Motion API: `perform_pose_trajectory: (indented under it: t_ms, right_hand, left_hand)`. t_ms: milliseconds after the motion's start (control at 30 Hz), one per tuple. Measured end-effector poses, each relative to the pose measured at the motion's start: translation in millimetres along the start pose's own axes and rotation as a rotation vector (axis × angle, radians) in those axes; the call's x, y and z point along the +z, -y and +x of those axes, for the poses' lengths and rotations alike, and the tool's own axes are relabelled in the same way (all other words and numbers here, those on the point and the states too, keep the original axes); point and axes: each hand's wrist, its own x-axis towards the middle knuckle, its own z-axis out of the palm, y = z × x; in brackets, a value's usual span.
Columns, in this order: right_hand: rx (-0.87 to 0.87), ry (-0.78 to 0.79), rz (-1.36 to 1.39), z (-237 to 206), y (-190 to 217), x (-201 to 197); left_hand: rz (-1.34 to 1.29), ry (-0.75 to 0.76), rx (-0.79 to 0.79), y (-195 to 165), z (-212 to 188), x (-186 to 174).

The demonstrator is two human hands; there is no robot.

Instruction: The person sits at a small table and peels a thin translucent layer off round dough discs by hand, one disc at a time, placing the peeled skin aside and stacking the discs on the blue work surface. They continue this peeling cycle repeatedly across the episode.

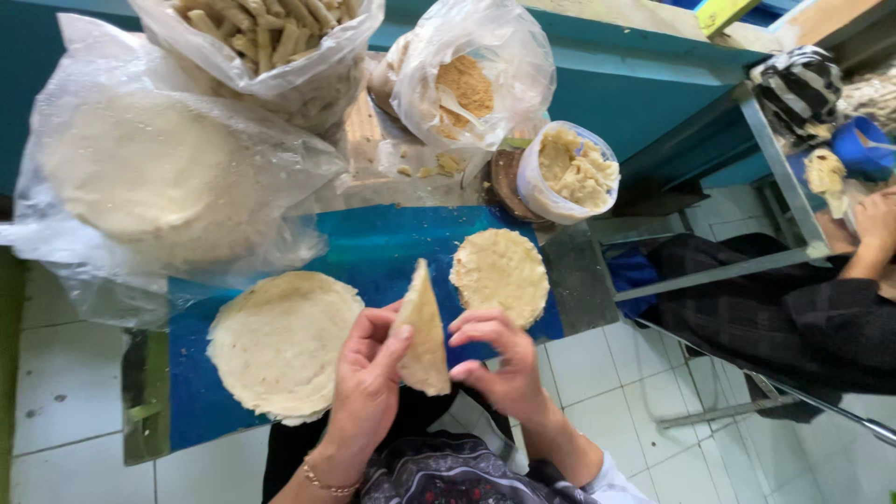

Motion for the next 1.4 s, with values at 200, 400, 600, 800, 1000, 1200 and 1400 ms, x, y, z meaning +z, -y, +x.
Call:
perform_pose_trajectory:
  t_ms: [200,400,600,800,1000,1200,1400]
  right_hand:
    - [0.061,-0.025,-0.007,12,3,31]
    - [-0.052,0.018,-0.050,11,4,27]
    - [-0.118,0.062,-0.141,16,13,23]
    - [-0.185,0.006,-0.284,17,19,23]
    - [0.058,-0.045,-0.032,3,-1,26]
    - [0.447,-0.065,0.607,-13,-32,33]
    - [0.543,-0.091,0.841,-18,-28,33]
  left_hand:
    - [-0.201,0.032,-0.109,-9,-3,3]
    - [-0.206,-0.018,-0.105,-5,4,1]
    - [-0.248,-0.048,-0.104,-3,9,-3]
    - [-0.219,0.005,-0.055,0,4,3]
    - [0.139,0.042,0.016,-4,-1,10]
    - [0.430,-0.059,0.121,1,-7,6]
    - [0.517,-0.030,0.086,-1,-7,12]
